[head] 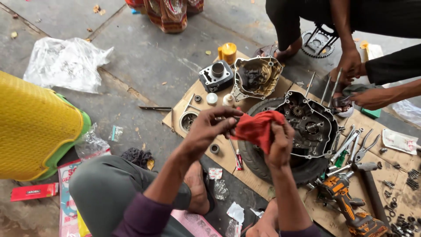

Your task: The recorder is assembling or repairing a motorcycle engine, handling various internal components and gears on the ground.

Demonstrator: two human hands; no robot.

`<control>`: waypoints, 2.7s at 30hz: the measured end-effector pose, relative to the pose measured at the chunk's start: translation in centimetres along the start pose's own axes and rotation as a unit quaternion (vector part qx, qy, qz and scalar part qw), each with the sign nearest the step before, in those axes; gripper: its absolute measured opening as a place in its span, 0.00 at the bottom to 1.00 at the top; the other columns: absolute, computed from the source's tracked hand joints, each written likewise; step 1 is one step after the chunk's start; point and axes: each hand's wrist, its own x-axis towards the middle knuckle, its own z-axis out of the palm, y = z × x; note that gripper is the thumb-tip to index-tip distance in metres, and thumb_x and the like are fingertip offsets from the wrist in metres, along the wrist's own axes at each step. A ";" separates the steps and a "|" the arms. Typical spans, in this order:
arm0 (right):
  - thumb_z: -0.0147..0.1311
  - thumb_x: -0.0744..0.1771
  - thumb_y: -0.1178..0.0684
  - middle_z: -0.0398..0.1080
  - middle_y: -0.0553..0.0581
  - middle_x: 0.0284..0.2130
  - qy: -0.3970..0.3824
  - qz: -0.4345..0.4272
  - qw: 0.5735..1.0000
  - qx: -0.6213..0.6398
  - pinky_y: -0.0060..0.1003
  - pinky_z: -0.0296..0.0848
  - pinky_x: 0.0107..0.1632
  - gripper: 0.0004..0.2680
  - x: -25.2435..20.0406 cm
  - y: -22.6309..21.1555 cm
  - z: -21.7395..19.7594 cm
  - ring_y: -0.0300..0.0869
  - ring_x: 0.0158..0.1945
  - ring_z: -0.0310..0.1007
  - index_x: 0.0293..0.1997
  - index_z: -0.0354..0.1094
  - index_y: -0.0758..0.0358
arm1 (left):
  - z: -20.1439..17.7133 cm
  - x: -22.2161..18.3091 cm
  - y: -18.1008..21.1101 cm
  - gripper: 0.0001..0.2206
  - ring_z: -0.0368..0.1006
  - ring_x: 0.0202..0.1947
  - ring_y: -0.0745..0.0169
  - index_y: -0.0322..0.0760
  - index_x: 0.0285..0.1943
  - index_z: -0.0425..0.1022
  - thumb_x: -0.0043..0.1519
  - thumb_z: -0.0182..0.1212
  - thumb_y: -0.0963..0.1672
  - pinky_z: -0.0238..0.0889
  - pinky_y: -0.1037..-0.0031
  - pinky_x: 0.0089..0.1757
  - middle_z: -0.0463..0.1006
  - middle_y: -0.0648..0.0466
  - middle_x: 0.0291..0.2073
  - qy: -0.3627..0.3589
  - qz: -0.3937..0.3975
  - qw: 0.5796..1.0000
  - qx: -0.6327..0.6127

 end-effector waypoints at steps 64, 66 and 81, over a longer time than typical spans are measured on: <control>0.53 0.71 0.60 0.69 0.48 0.34 -0.119 0.086 0.974 -0.173 0.26 0.69 0.40 0.02 -1.4 -0.1 2.9 0.29 0.37 0.66 0.45 0.65 0.68 | 3.5 -2.2 -6.4 0.14 0.77 0.41 0.74 0.29 0.54 0.77 0.59 0.64 0.36 0.72 0.81 0.44 0.81 0.54 0.42 0.207 0.015 0.971 -0.116; 0.53 0.71 0.60 0.68 0.50 0.32 -0.118 0.060 0.966 -0.220 0.27 0.68 0.37 0.03 -1.4 -0.4 3.3 0.30 0.35 0.66 0.43 0.64 0.68 | 3.5 -2.4 -6.3 0.11 0.77 0.39 0.73 0.27 0.53 0.78 0.61 0.64 0.37 0.71 0.80 0.43 0.82 0.53 0.40 0.205 0.016 0.975 -0.084; 0.52 0.69 0.60 0.71 0.58 0.31 -0.137 -0.013 0.916 -0.377 0.37 0.74 0.37 0.03 -1.5 -1.2 4.2 0.42 0.33 0.76 0.44 0.63 0.67 | 3.9 -2.4 -5.5 0.10 0.75 0.43 0.70 0.30 0.55 0.74 0.66 0.56 0.39 0.71 0.78 0.46 0.81 0.54 0.44 0.202 0.045 0.978 0.007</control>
